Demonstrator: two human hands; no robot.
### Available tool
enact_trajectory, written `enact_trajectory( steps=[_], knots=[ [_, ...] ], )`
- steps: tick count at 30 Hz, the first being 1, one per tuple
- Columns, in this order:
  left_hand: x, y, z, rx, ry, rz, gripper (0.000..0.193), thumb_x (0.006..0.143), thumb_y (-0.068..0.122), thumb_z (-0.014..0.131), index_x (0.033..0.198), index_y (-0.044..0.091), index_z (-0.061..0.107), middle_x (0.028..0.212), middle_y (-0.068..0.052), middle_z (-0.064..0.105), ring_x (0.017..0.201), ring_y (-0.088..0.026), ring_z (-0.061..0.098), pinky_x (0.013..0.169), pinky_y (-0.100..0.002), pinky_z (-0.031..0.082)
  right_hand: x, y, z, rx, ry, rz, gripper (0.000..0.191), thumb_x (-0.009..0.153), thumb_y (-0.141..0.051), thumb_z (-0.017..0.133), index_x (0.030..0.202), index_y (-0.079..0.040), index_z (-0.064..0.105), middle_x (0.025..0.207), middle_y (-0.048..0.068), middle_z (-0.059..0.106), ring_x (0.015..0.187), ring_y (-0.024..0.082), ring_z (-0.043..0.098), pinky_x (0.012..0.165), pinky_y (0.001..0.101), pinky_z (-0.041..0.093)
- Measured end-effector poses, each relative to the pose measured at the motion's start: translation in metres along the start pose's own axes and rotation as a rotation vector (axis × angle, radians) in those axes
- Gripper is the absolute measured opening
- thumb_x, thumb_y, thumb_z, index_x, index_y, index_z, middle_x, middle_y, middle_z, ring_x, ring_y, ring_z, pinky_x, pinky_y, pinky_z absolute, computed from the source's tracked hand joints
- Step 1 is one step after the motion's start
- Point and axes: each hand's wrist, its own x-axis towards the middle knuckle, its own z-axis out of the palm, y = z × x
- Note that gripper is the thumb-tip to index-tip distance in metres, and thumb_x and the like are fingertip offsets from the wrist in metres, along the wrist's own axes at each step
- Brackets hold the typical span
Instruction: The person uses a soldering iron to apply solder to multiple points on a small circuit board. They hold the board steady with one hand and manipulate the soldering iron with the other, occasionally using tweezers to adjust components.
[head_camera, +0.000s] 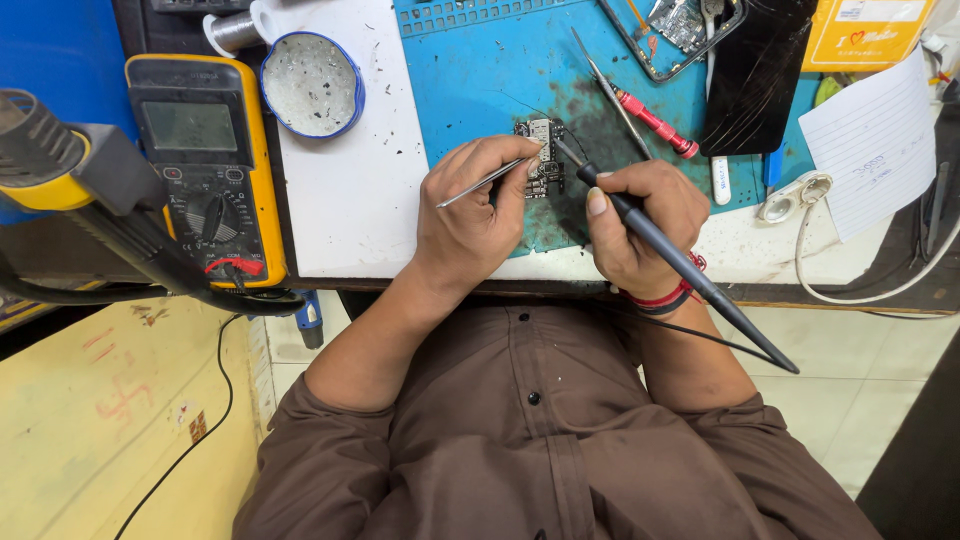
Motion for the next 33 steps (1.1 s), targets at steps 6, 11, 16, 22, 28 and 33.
enact_trajectory(
  steps=[6, 11, 16, 22, 28, 33],
  knots=[
    [-0.001, 0.000, 0.000, 0.004, -0.004, -0.007, 0.013, 0.096, 0.001, 0.072, 0.107, 0.006, 0.067, 0.099, -0.009, 0.074, 0.090, -0.028, 0.073, 0.080, -0.036, 0.057, -0.005, 0.003, 0.000, 0.011, 0.009, 0.026, 0.010, 0.100, -0.006, 0.071, 0.100, 0.000, 0.064, 0.087, 0.012, 0.066, 0.070, 0.024, 0.065, 0.066, 0.0326, 0.049],
    [0.000, 0.000, 0.000, 0.001, 0.005, 0.013, 0.013, 0.097, 0.001, 0.072, 0.107, 0.006, 0.067, 0.101, -0.009, 0.074, 0.091, -0.028, 0.073, 0.082, -0.036, 0.057, -0.010, 0.007, 0.000, 0.073, 0.117, 0.111, 0.016, 0.108, -0.009, 0.075, 0.115, 0.002, 0.067, 0.094, 0.013, 0.068, 0.076, 0.022, 0.064, 0.070, 0.0305, 0.049],
    [0.000, -0.001, -0.001, -0.008, -0.004, -0.002, 0.012, 0.097, 0.001, 0.072, 0.107, 0.006, 0.067, 0.100, -0.009, 0.074, 0.091, -0.028, 0.073, 0.081, -0.036, 0.057, -0.011, 0.001, -0.003, -0.010, 0.088, 0.157, 0.028, 0.101, -0.013, 0.086, 0.118, 0.002, 0.070, 0.091, 0.013, 0.072, 0.074, 0.021, 0.068, 0.069, 0.0286, 0.051],
    [0.000, 0.000, -0.001, 0.009, 0.007, 0.019, 0.012, 0.097, 0.001, 0.071, 0.107, 0.006, 0.067, 0.100, -0.010, 0.073, 0.092, -0.030, 0.072, 0.082, -0.038, 0.057, -0.001, -0.002, -0.004, -0.087, 0.071, -0.037, 0.015, 0.093, -0.003, 0.082, 0.100, 0.000, 0.069, 0.088, 0.015, 0.072, 0.076, 0.027, 0.071, 0.067, 0.0307, 0.054],
    [-0.001, 0.001, -0.002, 0.006, 0.001, 0.000, 0.012, 0.097, 0.001, 0.071, 0.107, 0.006, 0.067, 0.100, -0.010, 0.073, 0.091, -0.030, 0.072, 0.081, -0.038, 0.057, 0.002, -0.004, -0.002, -0.077, 0.025, -0.034, 0.016, 0.091, 0.001, 0.081, 0.100, 0.001, 0.068, 0.089, 0.014, 0.072, 0.076, 0.027, 0.071, 0.067, 0.0311, 0.054],
    [0.000, 0.001, -0.001, 0.006, 0.001, 0.000, 0.012, 0.096, 0.001, 0.071, 0.107, 0.006, 0.067, 0.100, -0.010, 0.074, 0.091, -0.029, 0.072, 0.080, -0.037, 0.056, 0.002, -0.004, -0.002, -0.069, 0.027, -0.036, 0.017, 0.088, 0.002, 0.081, 0.098, 0.001, 0.068, 0.086, 0.014, 0.071, 0.075, 0.026, 0.070, 0.065, 0.0314, 0.053]
  ],
)
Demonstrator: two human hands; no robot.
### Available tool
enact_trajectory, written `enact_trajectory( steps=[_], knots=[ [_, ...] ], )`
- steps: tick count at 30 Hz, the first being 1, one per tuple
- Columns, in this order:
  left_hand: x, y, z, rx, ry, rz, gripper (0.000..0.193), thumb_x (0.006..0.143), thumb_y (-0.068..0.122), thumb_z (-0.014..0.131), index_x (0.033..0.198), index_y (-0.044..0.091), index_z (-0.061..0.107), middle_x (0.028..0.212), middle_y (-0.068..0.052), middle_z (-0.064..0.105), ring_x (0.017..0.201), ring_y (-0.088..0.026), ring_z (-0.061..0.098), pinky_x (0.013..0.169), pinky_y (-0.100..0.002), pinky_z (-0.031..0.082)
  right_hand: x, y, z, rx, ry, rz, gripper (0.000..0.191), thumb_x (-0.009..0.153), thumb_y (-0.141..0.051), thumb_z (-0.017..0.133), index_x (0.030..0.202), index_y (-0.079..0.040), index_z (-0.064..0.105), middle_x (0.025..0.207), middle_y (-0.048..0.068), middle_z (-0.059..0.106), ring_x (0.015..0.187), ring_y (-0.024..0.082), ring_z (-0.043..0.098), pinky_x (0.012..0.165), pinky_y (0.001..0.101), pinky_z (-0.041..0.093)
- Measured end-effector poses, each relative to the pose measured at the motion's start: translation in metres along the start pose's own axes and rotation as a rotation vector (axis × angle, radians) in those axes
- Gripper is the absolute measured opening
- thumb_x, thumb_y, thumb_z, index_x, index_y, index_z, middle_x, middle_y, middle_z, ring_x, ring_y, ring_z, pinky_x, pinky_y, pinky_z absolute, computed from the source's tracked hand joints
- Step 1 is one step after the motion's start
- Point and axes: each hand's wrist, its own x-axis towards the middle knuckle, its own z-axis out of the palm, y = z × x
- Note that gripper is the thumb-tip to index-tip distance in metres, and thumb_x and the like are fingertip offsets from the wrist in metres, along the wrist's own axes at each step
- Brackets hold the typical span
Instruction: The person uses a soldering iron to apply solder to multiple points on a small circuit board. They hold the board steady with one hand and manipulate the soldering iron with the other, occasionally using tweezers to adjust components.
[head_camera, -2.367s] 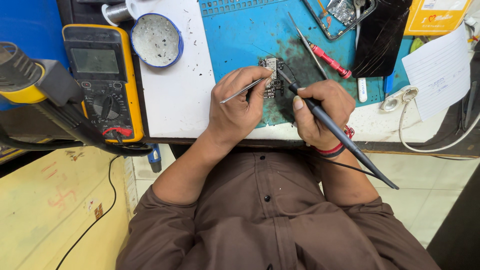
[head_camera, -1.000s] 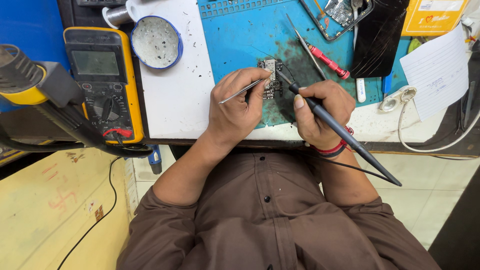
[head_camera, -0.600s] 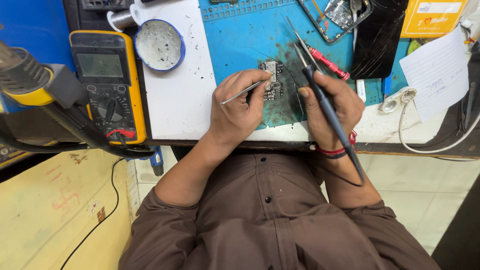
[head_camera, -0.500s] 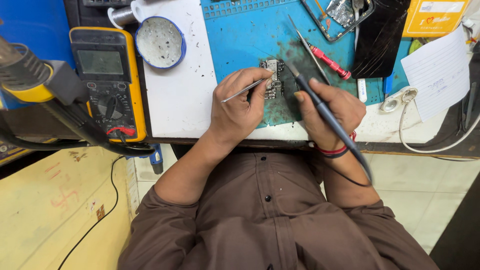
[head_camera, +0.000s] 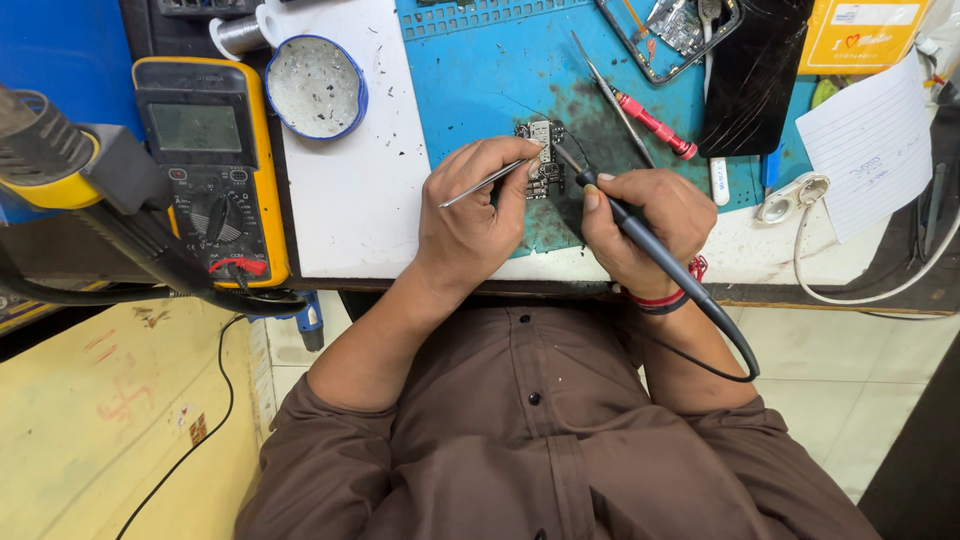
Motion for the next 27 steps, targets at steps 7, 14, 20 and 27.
enact_trajectory(
  steps=[7, 14, 20, 27],
  knots=[
    [-0.0008, -0.0003, 0.0002, 0.000, -0.002, -0.009, 0.012, 0.096, 0.001, 0.072, 0.107, 0.006, 0.068, 0.098, -0.009, 0.073, 0.089, -0.028, 0.072, 0.079, -0.037, 0.056, 0.0002, 0.0001, 0.0008, 0.018, 0.002, -0.007, 0.016, 0.088, 0.003, 0.081, 0.099, 0.000, 0.068, 0.086, 0.013, 0.071, 0.074, 0.026, 0.069, 0.064, 0.0311, 0.052],
    [-0.0007, -0.0002, 0.0006, 0.005, 0.005, 0.001, 0.012, 0.096, 0.002, 0.072, 0.106, 0.007, 0.067, 0.099, -0.009, 0.074, 0.090, -0.028, 0.073, 0.081, -0.037, 0.057, 0.0015, -0.0015, 0.0005, 0.035, -0.006, -0.002, 0.018, 0.085, 0.003, 0.080, 0.098, 0.000, 0.068, 0.088, 0.013, 0.071, 0.076, 0.025, 0.069, 0.065, 0.0308, 0.053],
    [-0.0008, -0.0007, 0.0007, 0.004, 0.004, 0.005, 0.012, 0.097, 0.002, 0.072, 0.107, 0.007, 0.067, 0.100, -0.009, 0.074, 0.091, -0.028, 0.072, 0.081, -0.037, 0.057, 0.0020, -0.0017, 0.0007, 0.035, -0.004, -0.009, 0.019, 0.083, 0.002, 0.081, 0.098, -0.001, 0.069, 0.089, 0.013, 0.071, 0.077, 0.025, 0.069, 0.066, 0.0309, 0.052],
    [-0.0005, 0.0001, 0.0007, 0.010, -0.001, 0.001, 0.012, 0.096, 0.001, 0.071, 0.107, 0.007, 0.067, 0.099, -0.009, 0.074, 0.090, -0.028, 0.072, 0.080, -0.037, 0.056, 0.0023, -0.0024, 0.0003, 0.021, -0.005, -0.010, 0.019, 0.081, 0.001, 0.080, 0.097, -0.002, 0.070, 0.089, 0.013, 0.070, 0.077, 0.025, 0.068, 0.066, 0.0319, 0.052]
  ],
)
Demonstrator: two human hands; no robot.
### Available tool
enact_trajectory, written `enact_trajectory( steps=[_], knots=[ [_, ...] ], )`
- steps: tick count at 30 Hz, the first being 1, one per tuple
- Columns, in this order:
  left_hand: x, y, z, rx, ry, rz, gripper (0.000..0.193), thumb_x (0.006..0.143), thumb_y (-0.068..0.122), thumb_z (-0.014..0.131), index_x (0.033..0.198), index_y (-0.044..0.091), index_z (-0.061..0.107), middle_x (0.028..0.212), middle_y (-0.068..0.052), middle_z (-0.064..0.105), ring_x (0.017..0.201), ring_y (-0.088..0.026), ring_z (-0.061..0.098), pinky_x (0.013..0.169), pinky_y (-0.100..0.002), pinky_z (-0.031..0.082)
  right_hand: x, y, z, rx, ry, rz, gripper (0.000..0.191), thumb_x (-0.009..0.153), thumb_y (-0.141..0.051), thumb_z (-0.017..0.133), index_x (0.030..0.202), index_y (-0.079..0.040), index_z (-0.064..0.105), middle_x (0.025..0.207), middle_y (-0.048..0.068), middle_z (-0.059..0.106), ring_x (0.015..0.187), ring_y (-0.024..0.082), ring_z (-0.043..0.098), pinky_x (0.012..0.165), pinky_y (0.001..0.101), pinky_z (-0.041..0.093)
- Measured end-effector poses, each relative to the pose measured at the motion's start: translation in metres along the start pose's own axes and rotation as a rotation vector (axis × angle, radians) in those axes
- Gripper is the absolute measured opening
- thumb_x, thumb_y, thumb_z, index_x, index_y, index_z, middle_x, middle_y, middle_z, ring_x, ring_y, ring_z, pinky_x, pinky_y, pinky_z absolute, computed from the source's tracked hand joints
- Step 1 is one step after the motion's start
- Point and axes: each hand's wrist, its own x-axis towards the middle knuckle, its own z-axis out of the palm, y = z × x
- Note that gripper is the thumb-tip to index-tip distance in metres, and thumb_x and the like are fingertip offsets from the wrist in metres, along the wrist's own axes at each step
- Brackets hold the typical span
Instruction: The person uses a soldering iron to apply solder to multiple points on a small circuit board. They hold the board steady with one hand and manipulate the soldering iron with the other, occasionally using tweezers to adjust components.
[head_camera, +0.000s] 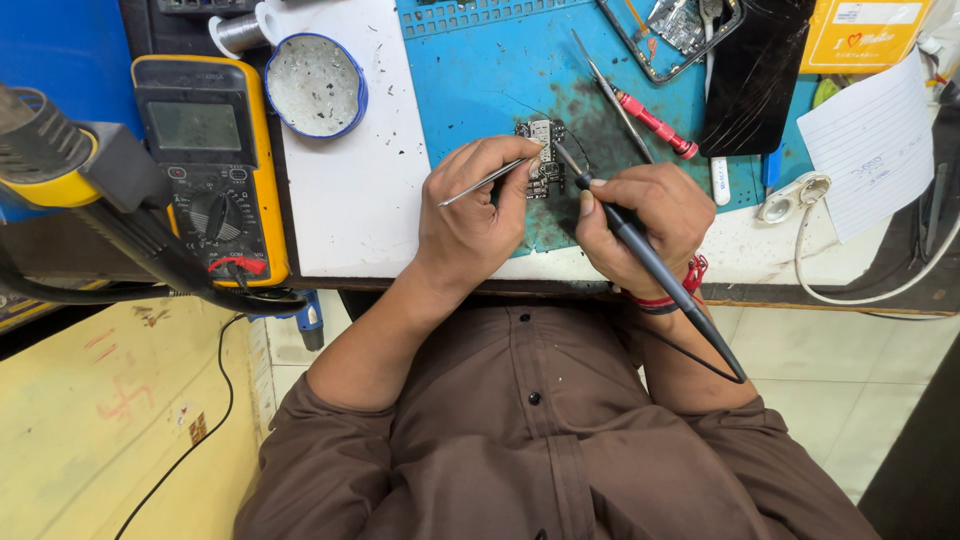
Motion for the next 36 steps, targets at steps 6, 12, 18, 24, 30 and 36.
enact_trajectory(
  steps=[6, 12, 18, 24, 30, 36],
  knots=[
    [0.0003, 0.0006, -0.0002, -0.013, 0.000, -0.007, 0.012, 0.096, 0.001, 0.071, 0.107, 0.007, 0.067, 0.099, -0.009, 0.074, 0.090, -0.028, 0.073, 0.080, -0.037, 0.057, 0.0006, 0.0003, -0.0006, 0.001, -0.011, 0.000, 0.019, 0.080, 0.000, 0.081, 0.096, -0.002, 0.070, 0.089, 0.012, 0.069, 0.077, 0.026, 0.066, 0.065, 0.0324, 0.051],
    [0.0012, 0.0011, -0.0005, -0.004, -0.001, 0.000, 0.012, 0.096, 0.001, 0.071, 0.107, 0.006, 0.067, 0.098, -0.009, 0.073, 0.089, -0.029, 0.072, 0.080, -0.037, 0.056, 0.0006, 0.0009, -0.0007, -0.001, -0.010, -0.001, 0.019, 0.080, 0.001, 0.080, 0.096, -0.003, 0.070, 0.088, 0.012, 0.069, 0.076, 0.025, 0.066, 0.065, 0.0320, 0.051],
    [0.0010, 0.0016, -0.0002, -0.007, 0.009, 0.006, 0.012, 0.096, 0.001, 0.072, 0.106, 0.006, 0.067, 0.099, -0.010, 0.073, 0.090, -0.029, 0.072, 0.080, -0.037, 0.057, -0.0001, 0.0015, -0.0006, 0.012, -0.009, 0.001, 0.018, 0.082, 0.000, 0.080, 0.096, -0.002, 0.070, 0.088, 0.012, 0.069, 0.076, 0.025, 0.067, 0.065, 0.0317, 0.051],
    [0.0005, 0.0021, 0.0003, -0.003, 0.007, -0.007, 0.012, 0.096, 0.001, 0.072, 0.106, 0.006, 0.067, 0.098, -0.009, 0.073, 0.090, -0.029, 0.072, 0.080, -0.037, 0.057, 0.0000, 0.0013, -0.0011, 0.009, -0.008, 0.004, 0.018, 0.082, 0.000, 0.081, 0.096, -0.003, 0.070, 0.088, 0.012, 0.069, 0.076, 0.025, 0.066, 0.065, 0.0321, 0.051],
    [-0.0004, 0.0021, 0.0009, -0.003, 0.008, -0.005, 0.012, 0.096, 0.001, 0.072, 0.106, 0.006, 0.067, 0.099, -0.009, 0.074, 0.090, -0.028, 0.073, 0.080, -0.037, 0.057, 0.0004, 0.0003, -0.0015, 0.013, -0.013, 0.004, 0.018, 0.082, 0.000, 0.081, 0.096, -0.002, 0.070, 0.088, 0.012, 0.069, 0.076, 0.025, 0.066, 0.065, 0.0321, 0.051],
    [-0.0001, 0.0014, 0.0007, -0.003, 0.010, -0.002, 0.012, 0.096, 0.002, 0.072, 0.106, 0.006, 0.067, 0.099, -0.010, 0.073, 0.089, -0.028, 0.073, 0.079, -0.037, 0.057, 0.0005, -0.0002, -0.0010, 0.026, -0.011, 0.025, 0.018, 0.081, 0.001, 0.080, 0.095, -0.002, 0.069, 0.088, 0.012, 0.069, 0.076, 0.025, 0.066, 0.065, 0.0316, 0.051]
  ],
)
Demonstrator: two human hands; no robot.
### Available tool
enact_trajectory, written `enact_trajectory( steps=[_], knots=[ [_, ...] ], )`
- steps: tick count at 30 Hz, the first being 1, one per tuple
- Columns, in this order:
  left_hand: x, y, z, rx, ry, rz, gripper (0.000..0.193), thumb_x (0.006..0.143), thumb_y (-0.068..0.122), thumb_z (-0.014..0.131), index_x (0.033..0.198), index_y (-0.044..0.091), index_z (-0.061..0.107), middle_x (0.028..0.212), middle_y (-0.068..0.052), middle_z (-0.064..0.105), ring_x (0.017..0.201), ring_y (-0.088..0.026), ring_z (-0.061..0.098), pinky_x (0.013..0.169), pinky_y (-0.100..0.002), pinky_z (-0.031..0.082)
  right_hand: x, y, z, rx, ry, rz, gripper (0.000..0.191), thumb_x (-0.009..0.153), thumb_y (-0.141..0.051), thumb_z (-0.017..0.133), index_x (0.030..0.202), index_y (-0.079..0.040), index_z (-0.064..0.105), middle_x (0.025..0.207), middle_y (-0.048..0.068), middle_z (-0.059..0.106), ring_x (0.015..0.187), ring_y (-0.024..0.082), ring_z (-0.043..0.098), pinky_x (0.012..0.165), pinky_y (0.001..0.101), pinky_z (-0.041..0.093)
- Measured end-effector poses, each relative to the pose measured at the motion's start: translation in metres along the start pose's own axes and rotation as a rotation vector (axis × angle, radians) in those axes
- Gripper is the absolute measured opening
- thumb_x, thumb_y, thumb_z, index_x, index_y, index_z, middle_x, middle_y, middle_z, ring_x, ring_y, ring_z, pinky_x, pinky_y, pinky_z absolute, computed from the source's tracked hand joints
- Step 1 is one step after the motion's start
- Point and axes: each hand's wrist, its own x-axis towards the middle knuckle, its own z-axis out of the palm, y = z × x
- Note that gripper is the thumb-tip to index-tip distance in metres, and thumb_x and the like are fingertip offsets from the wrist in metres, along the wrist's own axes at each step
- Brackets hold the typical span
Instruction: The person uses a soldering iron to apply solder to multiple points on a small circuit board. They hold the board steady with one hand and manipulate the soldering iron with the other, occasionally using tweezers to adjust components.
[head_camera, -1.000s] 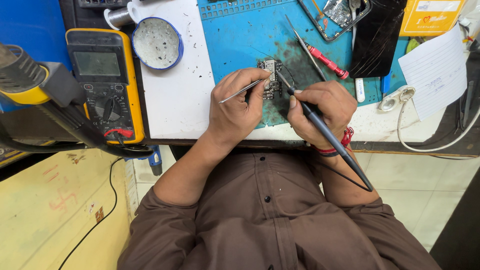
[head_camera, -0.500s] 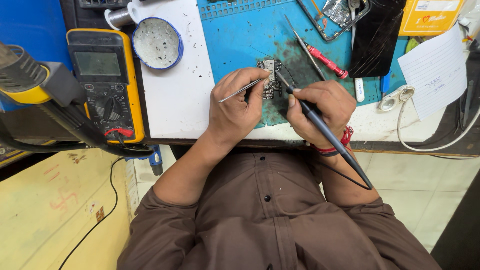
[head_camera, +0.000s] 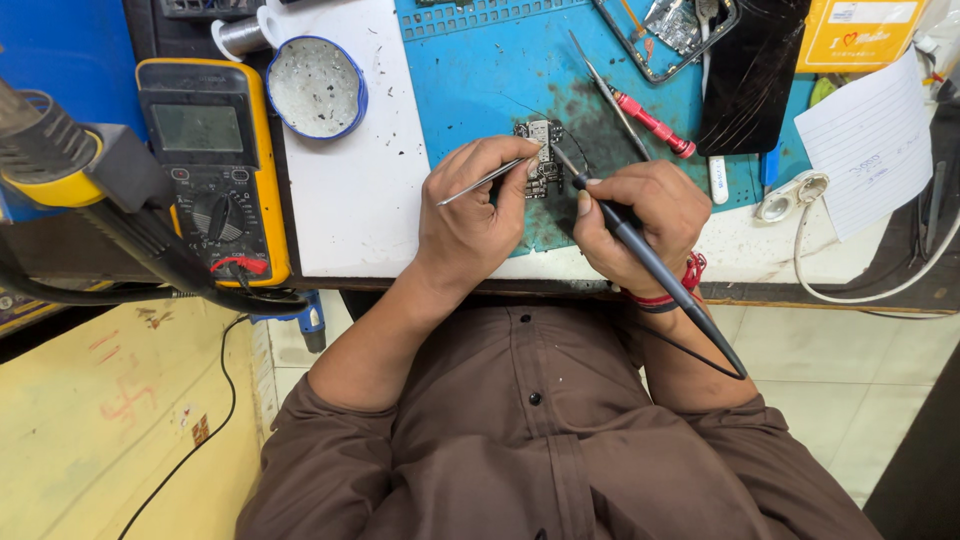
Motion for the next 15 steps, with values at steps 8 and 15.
enact_trajectory(
  steps=[8, 15],
  knots=[
    [-0.001, -0.001, 0.000, -0.001, 0.009, 0.015, 0.013, 0.096, 0.001, 0.072, 0.107, 0.006, 0.067, 0.101, -0.010, 0.074, 0.091, -0.028, 0.073, 0.081, -0.036, 0.057, -0.008, 0.005, -0.001, 0.021, 0.053, 0.070, 0.018, 0.088, 0.000, 0.080, 0.101, -0.001, 0.068, 0.094, 0.012, 0.068, 0.077, 0.023, 0.067, 0.069, 0.0298, 0.052],
    [0.000, -0.001, 0.001, -0.006, 0.007, 0.012, 0.013, 0.096, 0.001, 0.072, 0.107, 0.007, 0.067, 0.101, -0.009, 0.074, 0.091, -0.028, 0.073, 0.081, -0.036, 0.058, -0.018, 0.008, 0.002, 0.214, 0.129, 0.309, 0.031, 0.099, -0.016, 0.088, 0.117, 0.001, 0.070, 0.095, 0.010, 0.070, 0.076, 0.017, 0.064, 0.070, 0.0255, 0.049]
  ],
)
